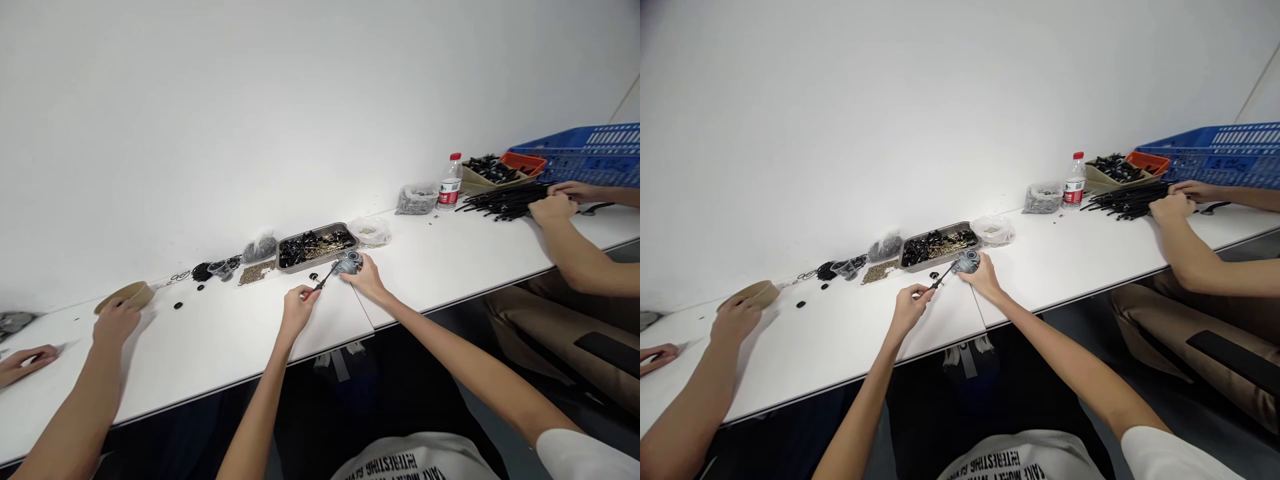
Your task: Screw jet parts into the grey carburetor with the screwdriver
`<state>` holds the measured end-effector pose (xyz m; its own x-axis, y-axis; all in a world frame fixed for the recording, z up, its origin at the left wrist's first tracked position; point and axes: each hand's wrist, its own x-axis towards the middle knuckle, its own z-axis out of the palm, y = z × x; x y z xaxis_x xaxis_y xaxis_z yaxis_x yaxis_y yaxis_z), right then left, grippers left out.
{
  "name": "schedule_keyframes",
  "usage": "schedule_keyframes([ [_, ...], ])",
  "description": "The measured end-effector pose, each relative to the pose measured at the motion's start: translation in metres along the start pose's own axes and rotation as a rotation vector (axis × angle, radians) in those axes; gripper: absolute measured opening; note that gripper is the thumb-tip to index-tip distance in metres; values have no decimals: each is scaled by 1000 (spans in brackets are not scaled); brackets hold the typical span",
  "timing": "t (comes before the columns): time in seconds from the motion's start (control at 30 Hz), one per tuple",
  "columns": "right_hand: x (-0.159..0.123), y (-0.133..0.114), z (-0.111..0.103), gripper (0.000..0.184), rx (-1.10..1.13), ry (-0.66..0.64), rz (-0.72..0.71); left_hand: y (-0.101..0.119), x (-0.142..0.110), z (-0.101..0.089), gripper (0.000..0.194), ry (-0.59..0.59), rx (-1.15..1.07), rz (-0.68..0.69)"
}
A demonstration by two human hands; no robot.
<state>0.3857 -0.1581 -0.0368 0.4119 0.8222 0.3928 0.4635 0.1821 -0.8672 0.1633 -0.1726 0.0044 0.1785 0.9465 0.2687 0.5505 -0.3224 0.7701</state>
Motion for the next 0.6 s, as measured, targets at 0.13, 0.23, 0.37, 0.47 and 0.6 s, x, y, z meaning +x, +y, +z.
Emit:
schedule_keyframes([
  [0.13,-1,0,-1,74,-14,-28,3,-2,0,-1,13,37,6,-28],
  [0.23,-1,-1,-1,75,-24,-53,8,-1,-5,0,12,100,42,-21],
  [0.37,-1,-1,-3,77,-28,-62,29,3,-11,5,13,136,128,73],
  [0.47,-1,-2,-3,77,-21,-62,39,1,-13,9,10,141,148,92],
  [0.6,-1,-1,-3,76,-21,-58,38,-4,-12,13,7,126,127,59],
])
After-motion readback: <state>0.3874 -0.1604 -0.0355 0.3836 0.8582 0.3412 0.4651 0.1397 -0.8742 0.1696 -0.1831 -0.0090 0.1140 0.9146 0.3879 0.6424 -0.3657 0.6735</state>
